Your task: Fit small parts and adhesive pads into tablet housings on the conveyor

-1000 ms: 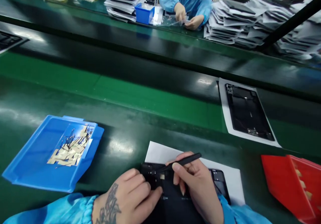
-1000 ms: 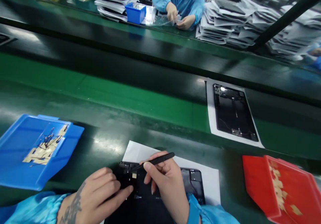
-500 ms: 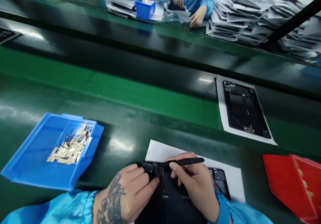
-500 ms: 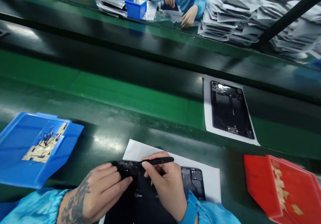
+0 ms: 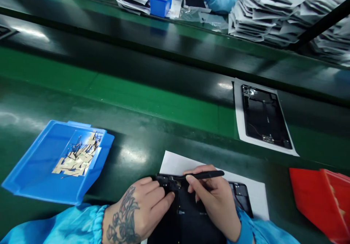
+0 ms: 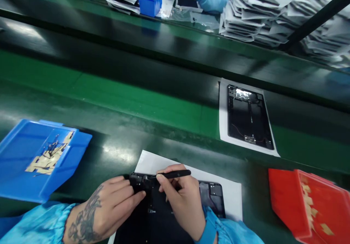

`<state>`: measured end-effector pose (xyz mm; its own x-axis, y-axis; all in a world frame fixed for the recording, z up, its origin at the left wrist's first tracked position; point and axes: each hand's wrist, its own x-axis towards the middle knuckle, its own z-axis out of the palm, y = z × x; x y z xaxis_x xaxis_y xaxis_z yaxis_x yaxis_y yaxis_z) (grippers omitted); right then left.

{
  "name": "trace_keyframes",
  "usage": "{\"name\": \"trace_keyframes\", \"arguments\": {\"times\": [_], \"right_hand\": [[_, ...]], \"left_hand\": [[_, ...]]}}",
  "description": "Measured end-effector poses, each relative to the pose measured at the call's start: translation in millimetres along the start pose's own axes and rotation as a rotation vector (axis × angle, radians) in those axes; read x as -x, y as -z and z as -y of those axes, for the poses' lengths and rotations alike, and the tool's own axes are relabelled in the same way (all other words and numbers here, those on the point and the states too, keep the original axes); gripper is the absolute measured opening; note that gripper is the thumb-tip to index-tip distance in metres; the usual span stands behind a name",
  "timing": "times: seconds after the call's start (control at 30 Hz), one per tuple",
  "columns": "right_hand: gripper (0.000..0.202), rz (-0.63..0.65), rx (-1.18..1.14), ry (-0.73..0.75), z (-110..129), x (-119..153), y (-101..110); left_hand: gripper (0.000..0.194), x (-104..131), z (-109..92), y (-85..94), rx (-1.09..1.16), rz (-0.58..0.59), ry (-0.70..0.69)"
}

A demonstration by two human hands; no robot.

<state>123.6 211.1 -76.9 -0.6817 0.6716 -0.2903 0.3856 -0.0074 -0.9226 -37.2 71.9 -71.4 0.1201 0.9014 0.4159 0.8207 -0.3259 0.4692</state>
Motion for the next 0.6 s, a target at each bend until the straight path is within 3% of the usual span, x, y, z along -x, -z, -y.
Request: {"name": "trace_keyframes", "arguments": {"times": [0.6], "right_hand": [[0.027,0.004,0.023,0.002,-0.4,1.5,0.3]], "left_hand": [[0.02,3.5,-1.4,-2.7,-0.005,0.017,0.026]]}}
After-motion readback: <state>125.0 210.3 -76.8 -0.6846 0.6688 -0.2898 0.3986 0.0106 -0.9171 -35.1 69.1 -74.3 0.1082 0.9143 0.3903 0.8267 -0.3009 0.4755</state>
